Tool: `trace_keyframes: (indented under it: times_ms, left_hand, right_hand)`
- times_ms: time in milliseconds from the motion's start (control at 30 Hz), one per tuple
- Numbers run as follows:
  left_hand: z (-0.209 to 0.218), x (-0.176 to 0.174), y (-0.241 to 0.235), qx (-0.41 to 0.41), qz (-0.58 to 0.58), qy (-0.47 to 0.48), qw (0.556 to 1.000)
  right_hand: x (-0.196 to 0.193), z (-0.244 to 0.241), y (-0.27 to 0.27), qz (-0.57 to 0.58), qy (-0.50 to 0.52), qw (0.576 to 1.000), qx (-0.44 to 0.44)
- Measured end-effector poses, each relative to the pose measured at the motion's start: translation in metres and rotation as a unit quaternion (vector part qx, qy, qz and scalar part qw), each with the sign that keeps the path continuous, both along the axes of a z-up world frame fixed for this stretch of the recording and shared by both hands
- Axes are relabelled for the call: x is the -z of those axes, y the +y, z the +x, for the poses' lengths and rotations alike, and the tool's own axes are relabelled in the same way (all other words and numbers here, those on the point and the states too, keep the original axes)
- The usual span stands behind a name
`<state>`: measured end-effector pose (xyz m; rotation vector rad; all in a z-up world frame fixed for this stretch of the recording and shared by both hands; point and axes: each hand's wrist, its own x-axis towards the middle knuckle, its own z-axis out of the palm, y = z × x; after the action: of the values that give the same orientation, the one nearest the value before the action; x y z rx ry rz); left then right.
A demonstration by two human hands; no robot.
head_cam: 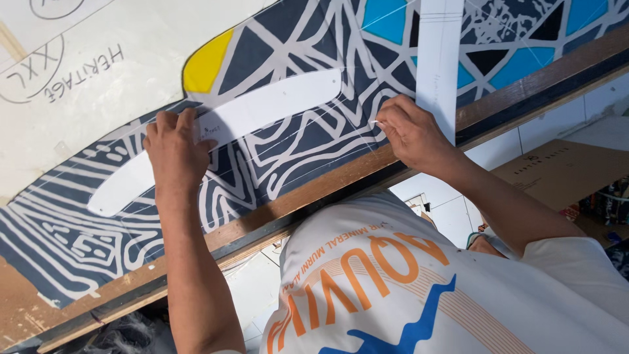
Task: The person arranges several white paper pattern pieces on a patterned fabric surface. They position, lift, and reposition the pieces to align them with the underlying design, handling each piece individually.
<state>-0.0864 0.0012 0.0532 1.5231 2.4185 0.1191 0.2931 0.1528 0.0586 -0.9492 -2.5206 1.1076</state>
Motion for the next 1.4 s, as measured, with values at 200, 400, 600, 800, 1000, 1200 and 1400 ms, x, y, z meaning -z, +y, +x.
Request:
trace_keyframes:
  times_ms: [200,400,600,800,1000,1200,1400]
  left_hand:
    - [-0.017,0.001,0.006,-0.007,-0.009,-0.062,0.998]
    - [-0.056,-0.045,-0.052,-0.068,0.055,-0.133,0.987]
    - [-0.082,-0.057,-0.162,-0.267,0.134,-0.28,0.912]
    - [-0.068,0.015,-0.226,-0.369,0.192,-0.417,0.808]
    - [-0.067,0.04,-0.242,-0.376,0.203,-0.378,0.821]
    - [-0.061,0.034,-0.24,-0.38,0.221,-0.39,0.809]
    - [-0.058,0.031,-0.244,-0.392,0.204,-0.361,0.821]
  right_hand:
    - [0.017,-0.054,-0.02,-0.02,0.074,0.996,-0.052]
    - [0.028,-0.111,-0.038,0.019,0.115,0.992,-0.043]
    - [0.043,-0.175,-0.041,0.071,0.129,0.987,-0.059]
    - [0.063,-0.215,-0.038,0.145,0.021,0.987,-0.069]
    - [0.047,-0.196,-0.031,0.135,-0.07,0.975,-0.16]
    - [0.057,-0.226,-0.036,0.197,-0.056,0.963,-0.174]
    - [0.025,-0.173,-0.018,0.349,-0.203,0.892,-0.205]
